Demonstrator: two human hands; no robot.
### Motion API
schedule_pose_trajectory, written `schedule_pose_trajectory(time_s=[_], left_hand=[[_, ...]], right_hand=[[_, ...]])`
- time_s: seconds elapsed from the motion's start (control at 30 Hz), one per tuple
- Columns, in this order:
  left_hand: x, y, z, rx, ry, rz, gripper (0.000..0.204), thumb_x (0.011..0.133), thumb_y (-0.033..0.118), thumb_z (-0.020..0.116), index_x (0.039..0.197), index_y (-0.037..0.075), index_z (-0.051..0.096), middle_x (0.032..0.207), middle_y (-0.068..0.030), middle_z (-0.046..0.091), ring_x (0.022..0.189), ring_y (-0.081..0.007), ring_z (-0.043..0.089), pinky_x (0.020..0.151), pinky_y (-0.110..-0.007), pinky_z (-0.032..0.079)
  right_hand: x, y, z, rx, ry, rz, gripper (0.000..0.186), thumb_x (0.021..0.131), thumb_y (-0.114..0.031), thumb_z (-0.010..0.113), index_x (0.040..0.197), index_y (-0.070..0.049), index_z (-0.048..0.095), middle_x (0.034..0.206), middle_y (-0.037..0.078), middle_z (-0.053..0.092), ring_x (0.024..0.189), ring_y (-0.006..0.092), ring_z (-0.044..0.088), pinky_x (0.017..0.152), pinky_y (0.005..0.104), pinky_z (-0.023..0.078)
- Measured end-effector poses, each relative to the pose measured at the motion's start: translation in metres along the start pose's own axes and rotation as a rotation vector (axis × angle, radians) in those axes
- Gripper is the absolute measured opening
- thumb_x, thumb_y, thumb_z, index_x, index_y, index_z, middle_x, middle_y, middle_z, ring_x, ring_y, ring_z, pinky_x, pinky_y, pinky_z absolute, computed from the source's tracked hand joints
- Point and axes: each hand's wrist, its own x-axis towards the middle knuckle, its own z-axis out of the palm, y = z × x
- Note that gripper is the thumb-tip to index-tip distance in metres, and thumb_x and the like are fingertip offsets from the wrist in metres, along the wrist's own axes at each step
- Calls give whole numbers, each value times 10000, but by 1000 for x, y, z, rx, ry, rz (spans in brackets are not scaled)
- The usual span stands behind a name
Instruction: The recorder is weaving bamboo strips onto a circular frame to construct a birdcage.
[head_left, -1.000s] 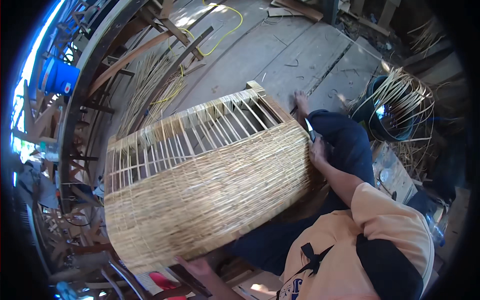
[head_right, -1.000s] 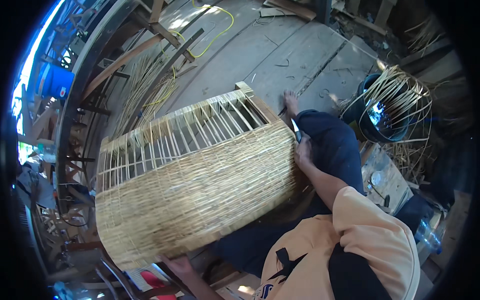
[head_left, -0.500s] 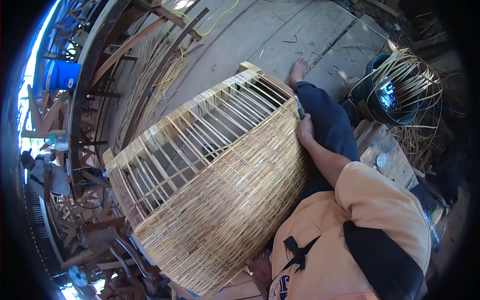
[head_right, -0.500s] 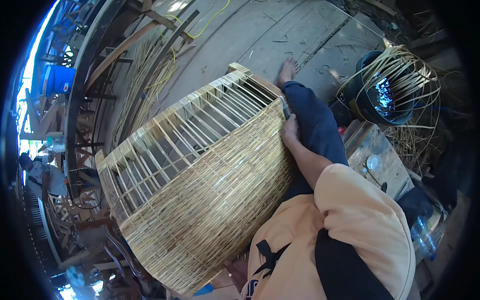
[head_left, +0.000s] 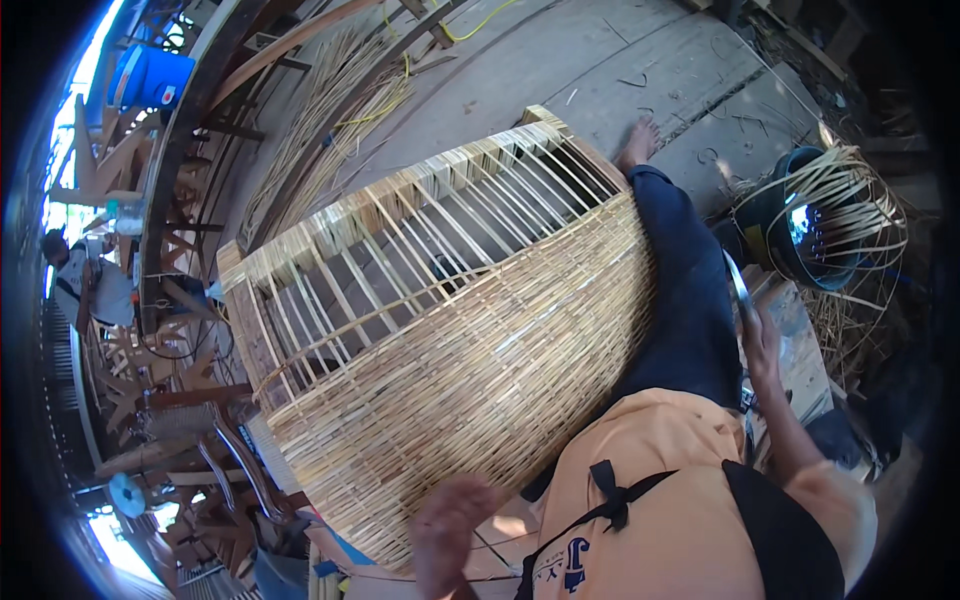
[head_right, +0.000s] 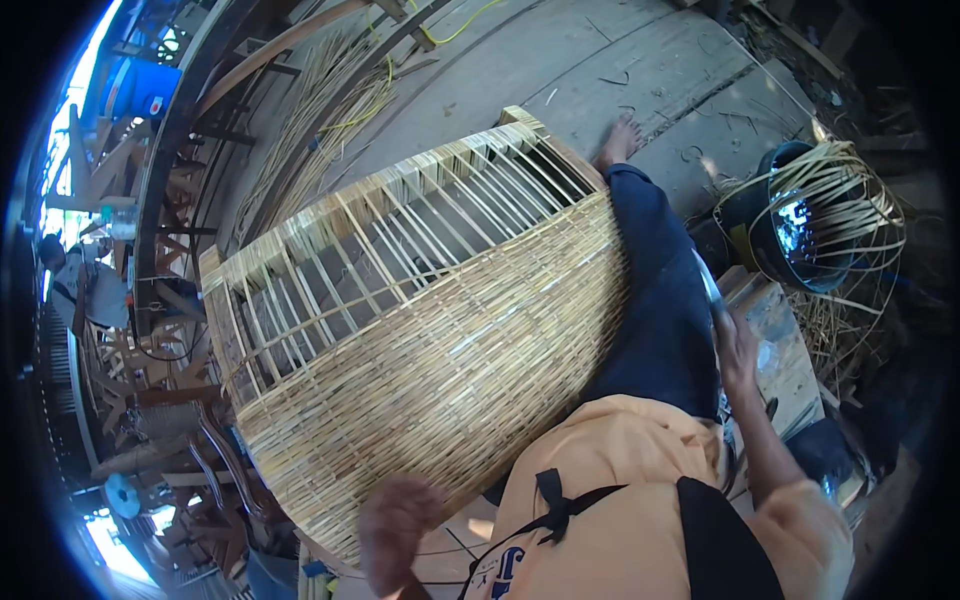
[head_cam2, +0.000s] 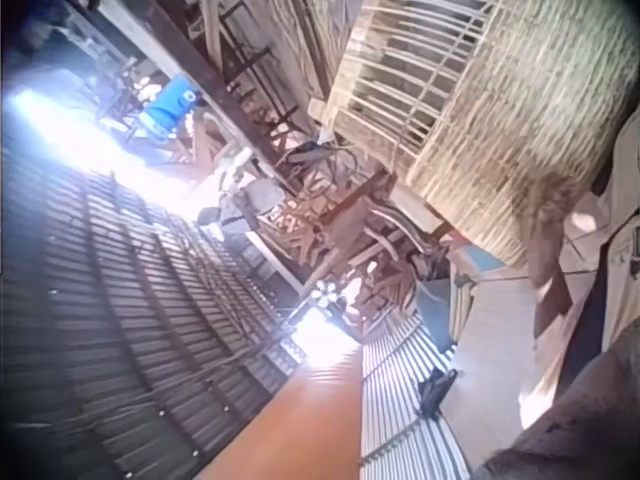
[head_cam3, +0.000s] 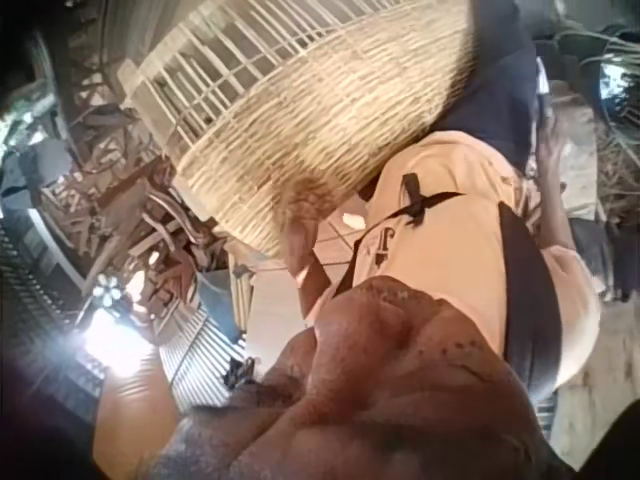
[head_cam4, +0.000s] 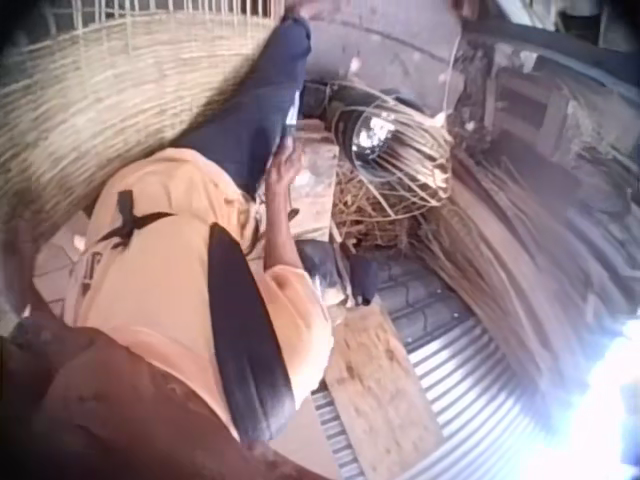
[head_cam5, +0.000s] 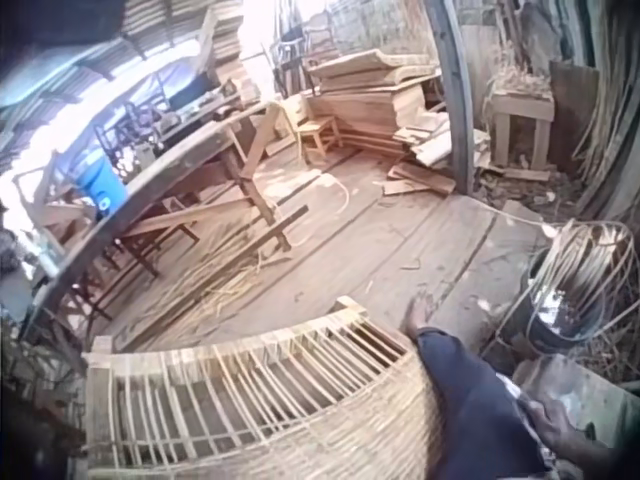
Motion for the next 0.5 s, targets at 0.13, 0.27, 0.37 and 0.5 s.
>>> schedule_pose_trajectory(time_s=[0.13, 0.27, 0.37, 0.5], left_hand=[[56, 52, -31, -203, 160, 106, 598, 888, 355, 574, 1310, -29, 394, 1237, -146, 508, 1122, -251, 512, 954, -364, 443], [109, 97, -62, -342, 492, 341, 500, 951, 365, 462, 1252, -31, 413, 1315, -146, 456, 1238, -311, 414, 994, -435, 382], [136, 139, -98, -415, 323, 508, 415, 949, 328, 467, 1180, -16, 460, 1225, -153, 517, 1183, -305, 462, 952, -456, 410], [135, 212, -82, -376, -34, 612, 306, 966, 231, 433, 1123, -26, 488, 1088, -135, 593, 1067, -285, 557, 929, -462, 440]], right_hand=[[-79, 78, -28, -251, -42, 33, 473, 956, -438, 350, 946, -9, 547, 675, 172, 549, 660, 334, 562, 612, 417, 417], [-83, 84, -55, -525, -97, -192, 331, 893, -241, 469, 1106, 10, 505, 1057, 255, 531, 992, 413, 509, 834, 438, 411], [-33, 21, -23, -196, 12, -398, 384, 854, -198, 548, 1170, 11, 489, 1105, 220, 512, 1051, 387, 491, 910, 417, 389], [30, -147, 63, 233, -111, -801, 471, 826, -270, 648, 1187, -2, 507, 1187, 181, 525, 1134, 330, 489, 972, 376, 380]])
